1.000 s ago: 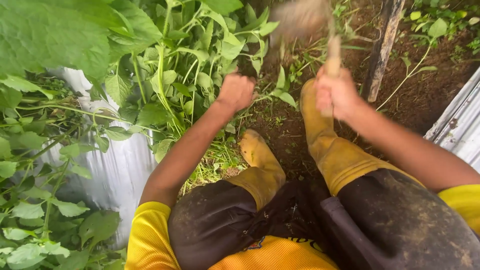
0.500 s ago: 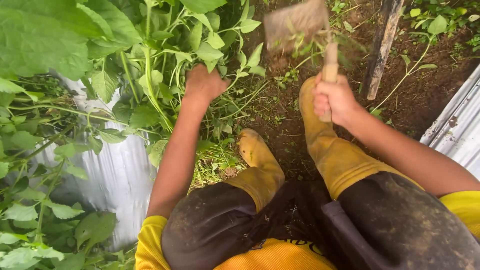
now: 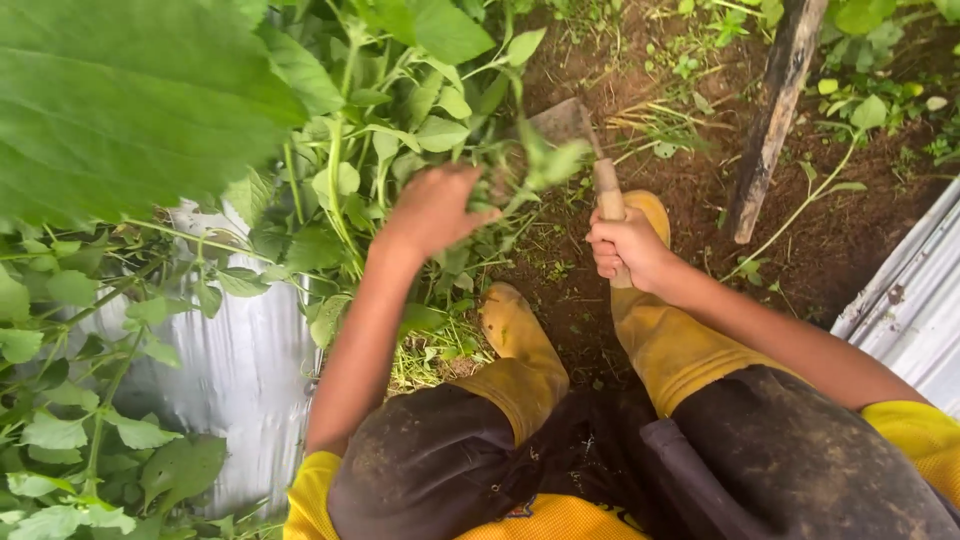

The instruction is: Using a hand hoe and hands to clear weeds from a garden bed

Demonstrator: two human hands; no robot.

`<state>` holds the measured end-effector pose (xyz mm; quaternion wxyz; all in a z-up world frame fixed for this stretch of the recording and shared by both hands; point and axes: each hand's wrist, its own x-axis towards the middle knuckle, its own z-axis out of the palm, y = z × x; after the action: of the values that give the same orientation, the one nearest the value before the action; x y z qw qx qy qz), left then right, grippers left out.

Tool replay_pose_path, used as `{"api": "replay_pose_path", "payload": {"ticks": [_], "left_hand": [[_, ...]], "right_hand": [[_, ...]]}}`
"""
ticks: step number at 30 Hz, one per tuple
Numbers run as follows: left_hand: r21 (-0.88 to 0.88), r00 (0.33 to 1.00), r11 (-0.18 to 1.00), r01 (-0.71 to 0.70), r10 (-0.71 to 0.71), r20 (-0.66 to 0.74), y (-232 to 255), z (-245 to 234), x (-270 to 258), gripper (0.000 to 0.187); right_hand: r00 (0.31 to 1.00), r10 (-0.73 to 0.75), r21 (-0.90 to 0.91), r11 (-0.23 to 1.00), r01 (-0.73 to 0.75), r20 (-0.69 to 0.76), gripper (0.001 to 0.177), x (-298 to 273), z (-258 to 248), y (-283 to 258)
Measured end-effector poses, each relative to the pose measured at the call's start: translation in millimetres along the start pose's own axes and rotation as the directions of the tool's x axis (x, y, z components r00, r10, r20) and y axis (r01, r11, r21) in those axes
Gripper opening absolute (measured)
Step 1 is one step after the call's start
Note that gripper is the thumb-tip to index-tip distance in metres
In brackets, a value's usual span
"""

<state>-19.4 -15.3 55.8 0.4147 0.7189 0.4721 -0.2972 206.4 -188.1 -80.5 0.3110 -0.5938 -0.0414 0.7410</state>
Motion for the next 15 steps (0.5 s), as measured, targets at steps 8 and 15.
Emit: {"api": "replay_pose_path", "payload": {"ticks": [8,15], "left_hand": [[0.079,0.28,0.86,-0.504,0.249,-0.927,-90,0,118,0.092],[-0.264,0.472,0.732,-0.628,0.089,-0.877,-88,-35,207,0.173]], "right_hand": [[1.0,-0.012,0.006,1.0,0.012,-0.005,0.017,10,4,-10],[1.0,-0.002,0.073,0.997,0.001,0.007,0.018,8,-3,-6]]}}
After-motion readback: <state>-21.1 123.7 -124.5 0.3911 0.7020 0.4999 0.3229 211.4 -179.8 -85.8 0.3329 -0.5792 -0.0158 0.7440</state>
